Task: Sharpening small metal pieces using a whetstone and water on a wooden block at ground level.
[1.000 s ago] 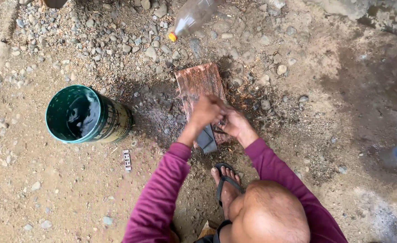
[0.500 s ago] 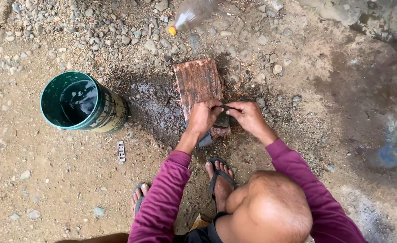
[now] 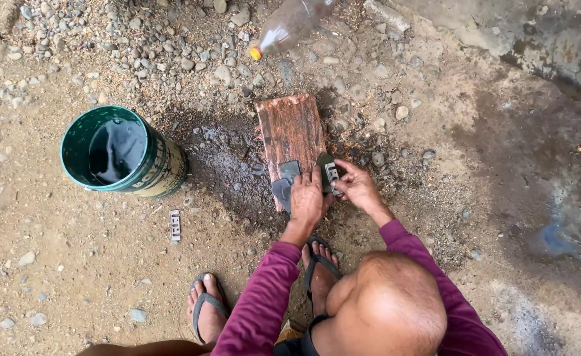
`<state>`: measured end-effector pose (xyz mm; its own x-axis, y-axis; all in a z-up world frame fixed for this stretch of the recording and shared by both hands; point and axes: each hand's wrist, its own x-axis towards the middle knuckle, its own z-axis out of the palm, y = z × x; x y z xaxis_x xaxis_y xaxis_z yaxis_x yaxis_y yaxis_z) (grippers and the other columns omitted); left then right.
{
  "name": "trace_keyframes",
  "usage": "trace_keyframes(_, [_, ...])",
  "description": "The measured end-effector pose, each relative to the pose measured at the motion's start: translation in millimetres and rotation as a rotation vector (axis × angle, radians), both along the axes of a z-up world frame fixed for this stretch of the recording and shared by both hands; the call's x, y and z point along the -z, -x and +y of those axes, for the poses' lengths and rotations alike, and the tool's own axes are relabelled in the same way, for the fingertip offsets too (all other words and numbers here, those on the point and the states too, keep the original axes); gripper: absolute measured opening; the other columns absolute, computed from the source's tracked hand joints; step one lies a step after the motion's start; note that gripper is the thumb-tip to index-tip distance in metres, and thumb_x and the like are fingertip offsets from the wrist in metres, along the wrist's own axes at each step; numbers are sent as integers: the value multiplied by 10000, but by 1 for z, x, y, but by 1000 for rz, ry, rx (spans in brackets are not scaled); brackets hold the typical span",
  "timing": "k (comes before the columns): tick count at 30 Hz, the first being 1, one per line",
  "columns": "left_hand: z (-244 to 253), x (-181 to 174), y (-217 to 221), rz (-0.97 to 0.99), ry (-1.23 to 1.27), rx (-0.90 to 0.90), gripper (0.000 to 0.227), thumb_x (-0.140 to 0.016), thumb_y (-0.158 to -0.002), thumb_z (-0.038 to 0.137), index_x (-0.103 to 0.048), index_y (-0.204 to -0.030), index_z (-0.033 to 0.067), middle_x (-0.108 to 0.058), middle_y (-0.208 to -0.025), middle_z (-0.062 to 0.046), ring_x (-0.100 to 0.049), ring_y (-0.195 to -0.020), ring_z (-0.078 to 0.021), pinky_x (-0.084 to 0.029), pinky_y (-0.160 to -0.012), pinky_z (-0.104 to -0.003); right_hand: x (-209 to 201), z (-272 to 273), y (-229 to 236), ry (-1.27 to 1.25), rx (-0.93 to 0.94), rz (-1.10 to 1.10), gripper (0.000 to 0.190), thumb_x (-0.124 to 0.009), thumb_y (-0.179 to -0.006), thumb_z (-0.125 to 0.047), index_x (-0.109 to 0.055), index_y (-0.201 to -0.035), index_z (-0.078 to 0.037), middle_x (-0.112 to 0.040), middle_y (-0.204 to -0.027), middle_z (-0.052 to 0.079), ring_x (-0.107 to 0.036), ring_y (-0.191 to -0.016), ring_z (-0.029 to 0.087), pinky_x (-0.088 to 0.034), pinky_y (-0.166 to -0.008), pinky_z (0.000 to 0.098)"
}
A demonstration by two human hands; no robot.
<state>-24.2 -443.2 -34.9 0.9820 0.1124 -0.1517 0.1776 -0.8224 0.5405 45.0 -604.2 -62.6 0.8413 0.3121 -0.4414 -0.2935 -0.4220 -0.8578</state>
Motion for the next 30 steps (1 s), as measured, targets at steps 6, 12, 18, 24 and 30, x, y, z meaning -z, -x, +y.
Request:
trace_keyframes(6, [19, 17, 19, -123, 26, 70, 795, -833, -758, 286, -492, -1408, -20, -615, -1332, -200, -569, -1162, -366, -461, -971, -479, 22, 17, 9, 290, -140, -257, 538, -669, -979, -161, -541, -1498, -217, -714, -867, 55, -474, -456, 75, -423, -358, 220])
trace_keyframes(12, [40, 36, 23, -224, 110, 66, 630, -795, -802, 284, -610, -1354, 42, -707, -1176, -152, -595, -1125, -350, -476, -975, -458, 7, 27, 8, 446, -244, -379, 508, -487, -1052, -255, -438, -1558, -248, -749, -903, 58, -411, -388, 123, -390, -312, 274])
trace_keyframes(18, [41, 32, 19, -244, 116, 109, 564, -808, -773, 258, -662, -1267, 30, -723, -1100, -146, -606, -1062, -359, -484, -946, -449, -27, 27, 40, 615, -302, -479, 539, -506, -1033, -264, -449, -1564, -338, -668, -656, 187, -499, -404, 232, -464, -437, 429])
trace_keyframes(24, [39, 19, 17, -146, 102, 91, 547, -823, -782, 246, -666, -1249, 9, -721, -1177, -153, -598, -1089, -354, -467, -987, -446, -21, 34, 26, 529, -327, -400, 589, -451, -1037, -122, -346, -1605, -234, -652, -629, 82, -452, -382, 156, -460, -356, 355])
trace_keyframes(30, [40, 14, 11, -120, 125, 66, 525, -826, -767, 217, -678, -1231, 21, -720, -1199, -136, -599, -1119, -346, -459, -1008, -442, -13, 27, 32, 538, -344, -435, 570, -516, -1023, -150, -411, -1575, -248, -641, -614, 103, -450, -363, 125, -416, -371, 306])
